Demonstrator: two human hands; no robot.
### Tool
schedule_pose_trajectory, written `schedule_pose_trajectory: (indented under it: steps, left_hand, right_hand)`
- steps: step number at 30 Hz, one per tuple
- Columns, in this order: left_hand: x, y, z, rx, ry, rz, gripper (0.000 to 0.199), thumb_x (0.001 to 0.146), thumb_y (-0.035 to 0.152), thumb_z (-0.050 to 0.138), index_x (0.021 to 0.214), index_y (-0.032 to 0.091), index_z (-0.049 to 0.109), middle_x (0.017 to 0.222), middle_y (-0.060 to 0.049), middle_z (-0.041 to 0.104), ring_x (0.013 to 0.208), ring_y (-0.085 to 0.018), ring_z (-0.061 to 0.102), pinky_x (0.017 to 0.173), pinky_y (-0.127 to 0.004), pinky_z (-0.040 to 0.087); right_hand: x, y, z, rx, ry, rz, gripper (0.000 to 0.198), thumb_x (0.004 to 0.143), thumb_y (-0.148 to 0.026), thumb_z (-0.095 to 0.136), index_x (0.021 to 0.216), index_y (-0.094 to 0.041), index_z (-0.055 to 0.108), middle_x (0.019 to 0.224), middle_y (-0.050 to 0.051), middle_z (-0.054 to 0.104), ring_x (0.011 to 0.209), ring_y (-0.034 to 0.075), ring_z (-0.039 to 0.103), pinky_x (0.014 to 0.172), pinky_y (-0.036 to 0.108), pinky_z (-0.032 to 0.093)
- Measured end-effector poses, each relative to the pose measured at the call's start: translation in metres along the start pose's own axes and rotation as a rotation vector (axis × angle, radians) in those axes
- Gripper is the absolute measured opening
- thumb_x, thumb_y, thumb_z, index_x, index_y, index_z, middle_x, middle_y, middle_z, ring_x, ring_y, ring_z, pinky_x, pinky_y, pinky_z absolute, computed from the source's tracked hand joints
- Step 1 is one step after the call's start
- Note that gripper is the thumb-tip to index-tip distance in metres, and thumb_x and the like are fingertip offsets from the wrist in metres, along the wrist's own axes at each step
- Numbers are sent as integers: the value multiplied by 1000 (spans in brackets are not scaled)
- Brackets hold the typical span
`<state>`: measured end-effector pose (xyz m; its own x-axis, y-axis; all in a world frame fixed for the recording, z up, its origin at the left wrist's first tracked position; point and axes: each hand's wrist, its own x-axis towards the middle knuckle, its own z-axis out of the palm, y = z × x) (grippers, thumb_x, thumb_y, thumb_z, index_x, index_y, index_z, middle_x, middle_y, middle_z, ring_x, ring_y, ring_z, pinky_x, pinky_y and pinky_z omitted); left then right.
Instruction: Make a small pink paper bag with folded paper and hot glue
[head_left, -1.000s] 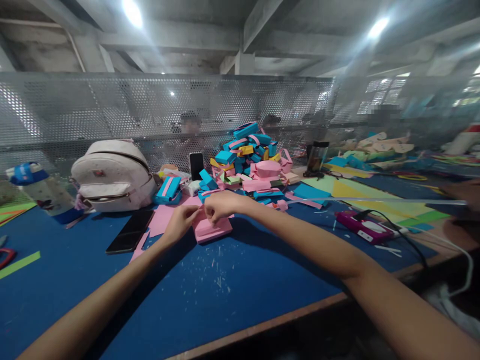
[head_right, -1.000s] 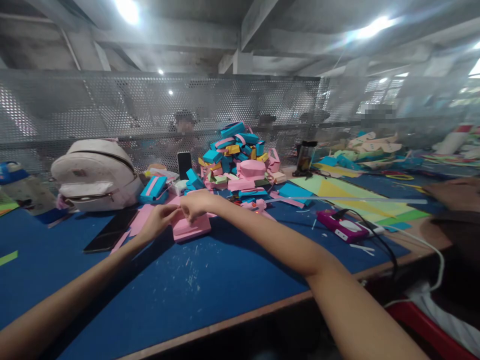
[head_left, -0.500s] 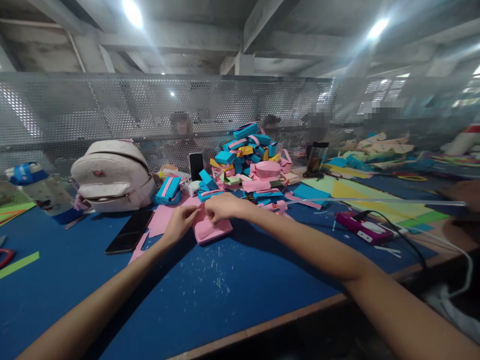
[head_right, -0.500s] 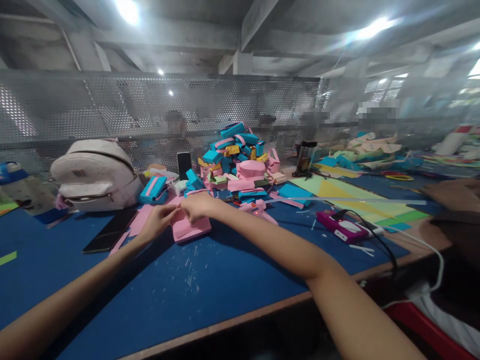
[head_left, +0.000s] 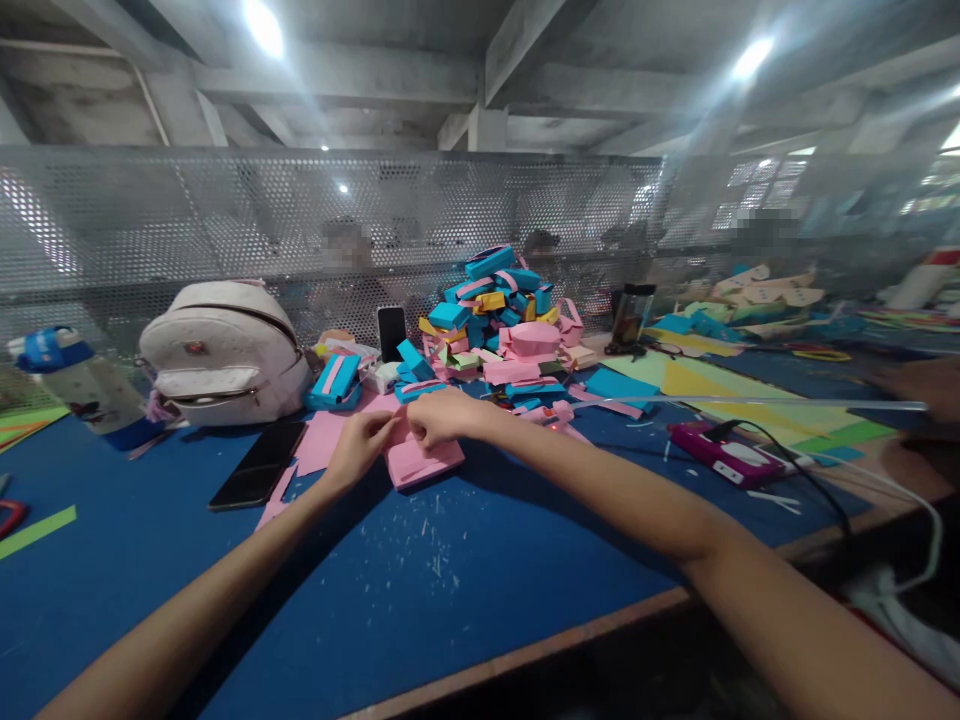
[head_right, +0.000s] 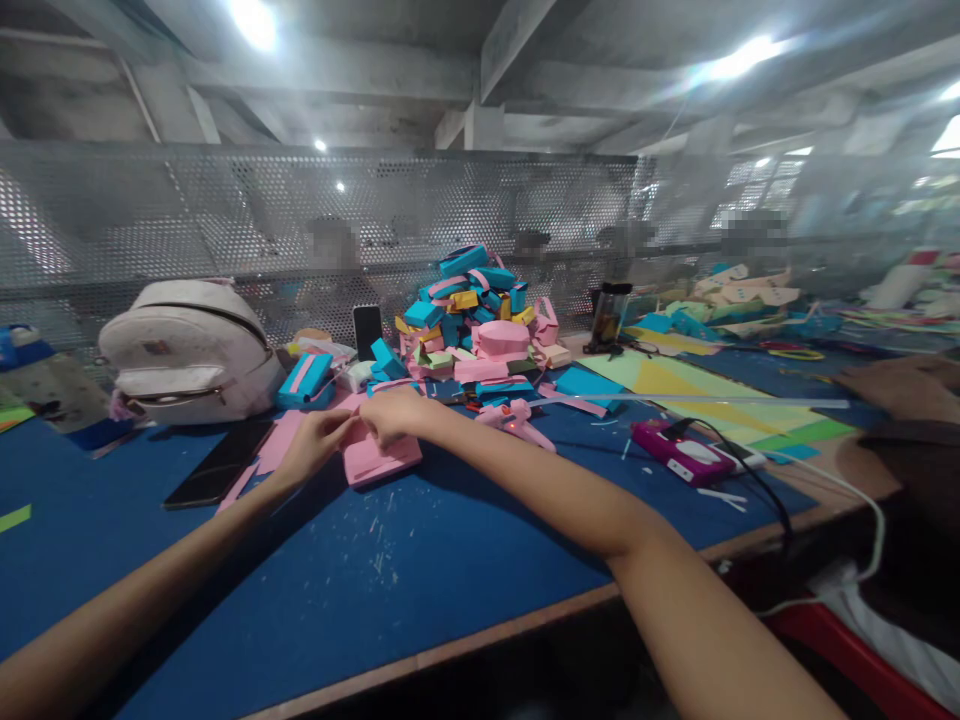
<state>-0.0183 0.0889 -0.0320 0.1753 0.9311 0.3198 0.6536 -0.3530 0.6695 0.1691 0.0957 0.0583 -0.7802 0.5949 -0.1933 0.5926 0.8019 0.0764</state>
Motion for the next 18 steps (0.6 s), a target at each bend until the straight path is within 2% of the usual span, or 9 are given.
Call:
schedule_pose_trajectory:
  steps: [9, 18]
  left_hand:
    - [-1, 1, 0, 15, 8, 1, 34, 92, 40, 59, 114, 14, 60, 114, -5, 62, 98, -25, 63, 82, -41, 55]
    - [-1, -3, 0, 5, 27, 10, 34, 92, 39, 59, 115, 14, 60, 114, -5, 62, 98, -24, 63, 82, -40, 55]
  right_hand:
    - [0, -5, 3, -57, 17, 51, 23, 90, -32, 64, 105, -14, 64, 106, 6, 66, 95, 20, 64, 83, 41, 53]
    - [-3, -9, 19, -16, 218, 119, 22, 89, -27, 65, 107, -14, 63, 110, 7, 65, 102, 23, 62, 88, 45, 51]
